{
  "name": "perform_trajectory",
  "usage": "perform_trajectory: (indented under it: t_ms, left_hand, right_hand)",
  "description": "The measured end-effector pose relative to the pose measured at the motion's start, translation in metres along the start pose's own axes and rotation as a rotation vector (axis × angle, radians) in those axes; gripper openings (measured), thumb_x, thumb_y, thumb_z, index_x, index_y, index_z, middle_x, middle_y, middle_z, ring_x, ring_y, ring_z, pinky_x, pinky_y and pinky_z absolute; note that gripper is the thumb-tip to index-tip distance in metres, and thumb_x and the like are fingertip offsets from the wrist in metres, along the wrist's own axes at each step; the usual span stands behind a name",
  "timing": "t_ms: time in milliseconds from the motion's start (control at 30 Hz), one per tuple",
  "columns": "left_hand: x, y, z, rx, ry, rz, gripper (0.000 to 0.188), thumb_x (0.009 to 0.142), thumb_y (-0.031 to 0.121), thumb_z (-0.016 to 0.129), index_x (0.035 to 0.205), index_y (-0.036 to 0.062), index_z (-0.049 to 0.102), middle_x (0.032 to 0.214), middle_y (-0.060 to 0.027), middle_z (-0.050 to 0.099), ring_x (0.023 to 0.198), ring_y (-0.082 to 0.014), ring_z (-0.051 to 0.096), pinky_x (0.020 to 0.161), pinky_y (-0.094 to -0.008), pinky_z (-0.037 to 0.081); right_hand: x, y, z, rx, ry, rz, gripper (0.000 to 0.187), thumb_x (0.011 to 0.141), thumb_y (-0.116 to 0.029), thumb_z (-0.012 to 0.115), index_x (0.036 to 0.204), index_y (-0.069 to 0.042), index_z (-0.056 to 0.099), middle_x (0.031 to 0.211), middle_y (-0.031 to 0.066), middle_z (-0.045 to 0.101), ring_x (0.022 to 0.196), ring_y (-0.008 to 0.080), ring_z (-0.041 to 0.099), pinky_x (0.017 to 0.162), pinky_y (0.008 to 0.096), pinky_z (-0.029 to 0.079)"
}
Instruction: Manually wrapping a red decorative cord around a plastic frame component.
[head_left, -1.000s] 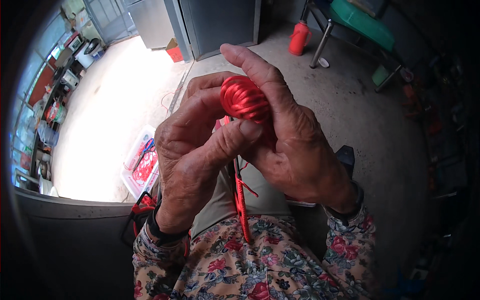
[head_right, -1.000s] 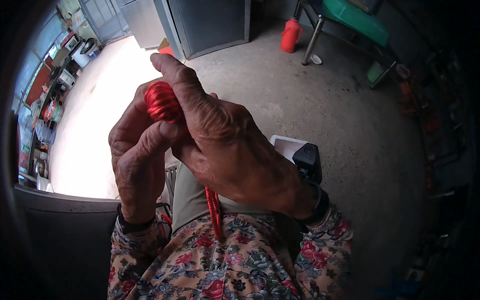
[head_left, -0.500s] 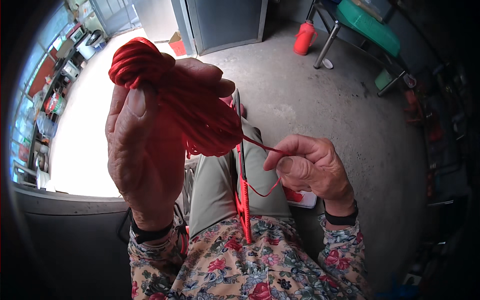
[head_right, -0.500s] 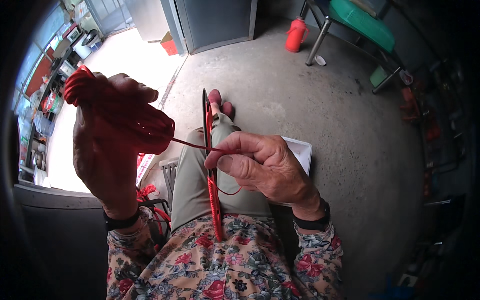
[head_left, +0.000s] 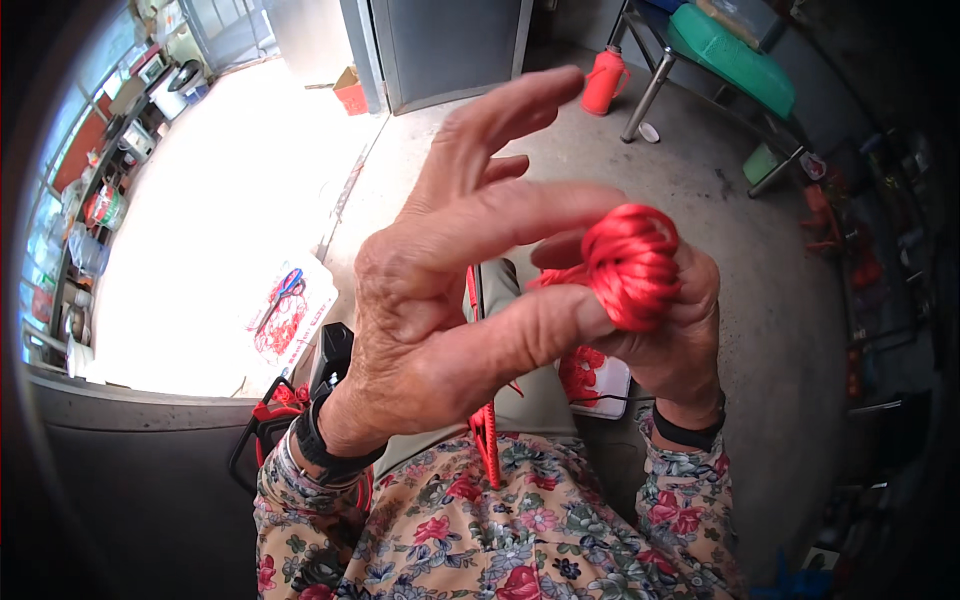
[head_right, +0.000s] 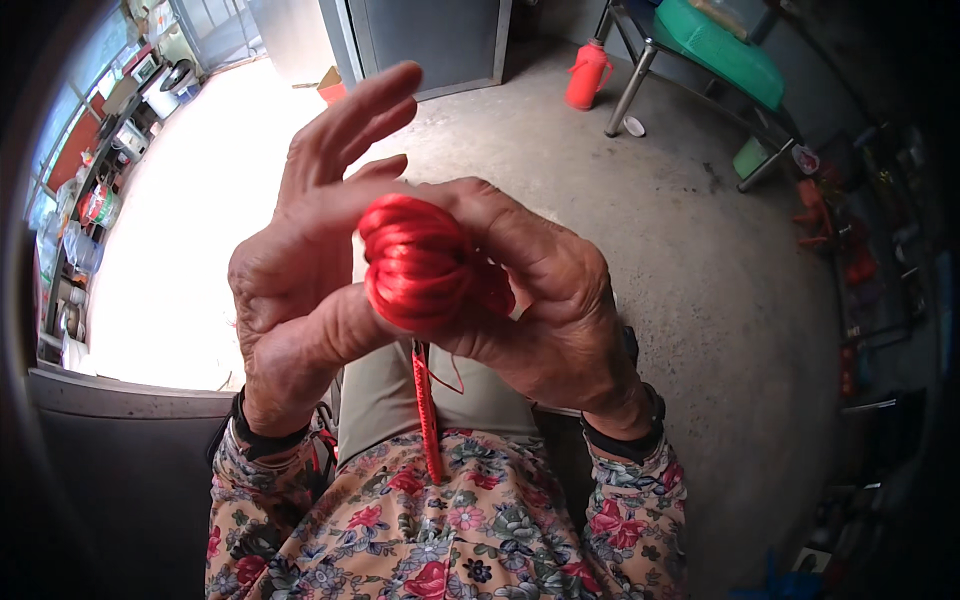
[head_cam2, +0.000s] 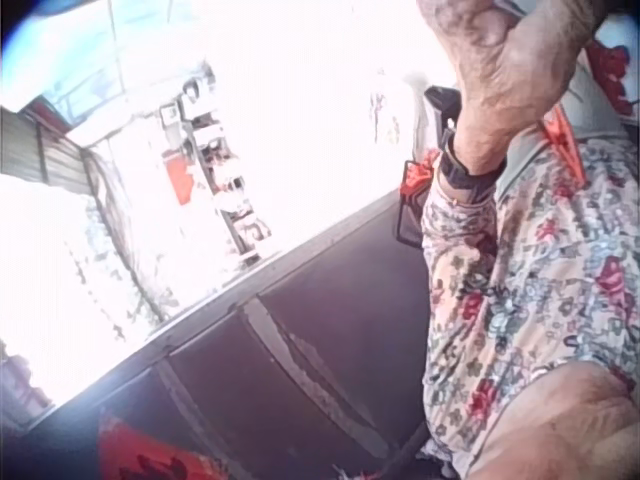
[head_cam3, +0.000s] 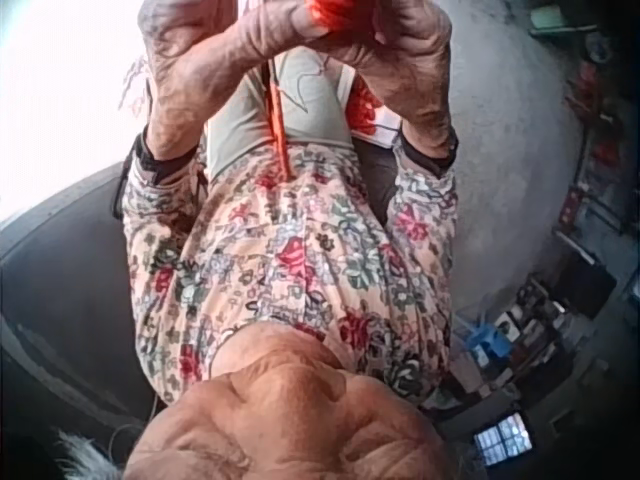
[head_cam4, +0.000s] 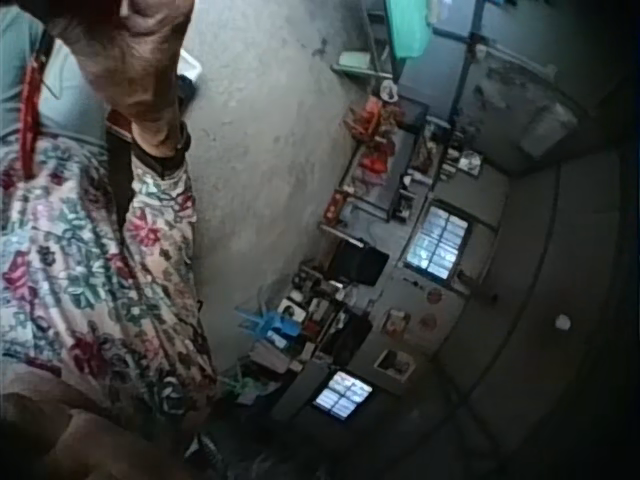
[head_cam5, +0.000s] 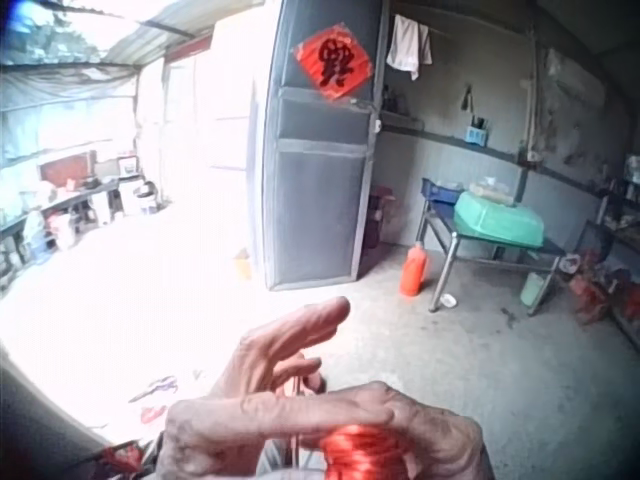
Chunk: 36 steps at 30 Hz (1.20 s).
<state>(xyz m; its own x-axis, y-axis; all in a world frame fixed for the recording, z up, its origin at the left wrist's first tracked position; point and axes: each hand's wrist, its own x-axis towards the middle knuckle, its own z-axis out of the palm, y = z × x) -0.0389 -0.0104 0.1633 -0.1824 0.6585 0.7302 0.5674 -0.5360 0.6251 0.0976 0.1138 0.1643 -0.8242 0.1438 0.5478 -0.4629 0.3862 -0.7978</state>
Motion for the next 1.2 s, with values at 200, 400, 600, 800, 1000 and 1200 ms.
perform_trajectory:
  t_ms: [200, 400, 600, 800, 1000, 1200]
  left_hand:
    - [-0.023, -0.008, 0.036, -0.731, -0.006, -0.514, 0.097, 0.069, 0.038, 0.084, 0.142, -0.0014, 0.034, 0.13, -0.0124, 0.052, 0.123, -0.0186, 0.045, 0.103, -0.0319, 0.036]
    - [-0.057, 0.011, -0.002, -0.752, 0.027, -0.93, 0.026, 0.076, 0.003, 0.077, 0.099, -0.0042, 0.066, 0.074, -0.0069, 0.067, 0.059, -0.0078, 0.057, 0.05, -0.0224, 0.043]
    - [-0.101, -0.01, -0.004, -0.511, 0.384, -0.869, 0.012, 0.085, 0.006, 0.069, 0.093, -0.0021, 0.067, 0.076, -0.0045, 0.067, 0.065, -0.0073, 0.059, 0.058, -0.0211, 0.045]
    - [-0.098, 0.007, -0.002, -0.556, 0.087, -0.758, 0.023, 0.082, 0.009, 0.072, 0.101, -0.003, 0.067, 0.09, -0.0098, 0.067, 0.083, -0.0155, 0.062, 0.074, -0.0277, 0.049]
    - [-0.094, 0.021, -0.001, -0.298, -0.22, -0.4, 0.031, 0.082, 0.02, 0.071, 0.097, -0.0064, 0.069, 0.102, -0.0174, 0.065, 0.096, -0.0275, 0.06, 0.085, -0.0392, 0.045]
    - [-0.119, -0.032, 0.009, 0.138, 0.521, -0.628, 0.048, 0.083, 0.021, 0.072, 0.125, 0.0014, 0.056, 0.119, -0.0131, 0.056, 0.106, -0.0216, 0.057, 0.087, -0.0312, 0.046]
  right_hand:
    - [0.032, -0.012, -0.008, 0.422, 0.125, -0.166, 0.039, 0.098, -0.035, 0.051, 0.121, -0.004, 0.046, 0.098, 0.0089, 0.058, 0.096, 0.0235, 0.056, 0.092, 0.0418, 0.044]
    - [0.021, 0.018, -0.083, 1.232, -0.016, -0.109, 0.037, 0.103, -0.032, 0.04, 0.123, -0.002, 0.047, 0.081, 0.0029, 0.05, 0.069, 0.0153, 0.049, 0.069, 0.0348, 0.05]
    - [-0.045, 0.065, -0.08, 1.162, -0.16, 0.144, 0.021, 0.09, -0.016, 0.064, 0.099, 0.0, 0.053, 0.055, 0.0043, 0.047, 0.041, 0.013, 0.047, 0.039, 0.0277, 0.045]
    - [-0.06, 0.062, -0.07, 0.544, -0.41, 0.572, 0.036, 0.076, -0.017, 0.079, 0.103, 0.003, 0.065, 0.077, 0.0067, 0.065, 0.047, 0.0099, 0.049, 0.042, 0.025, 0.04]
    - [-0.032, 0.063, -0.056, 0.193, -0.101, 0.997, 0.041, 0.088, -0.033, 0.067, 0.108, 0.001, 0.058, 0.074, 0.001, 0.06, 0.069, 0.0123, 0.057, 0.068, 0.0265, 0.048]
    - [0.014, 0.051, 0.005, -0.588, -0.309, 0.414, 0.031, 0.083, -0.022, 0.066, 0.105, -0.004, 0.052, 0.084, 0.0138, 0.062, 0.079, 0.0271, 0.064, 0.07, 0.0352, 0.049]
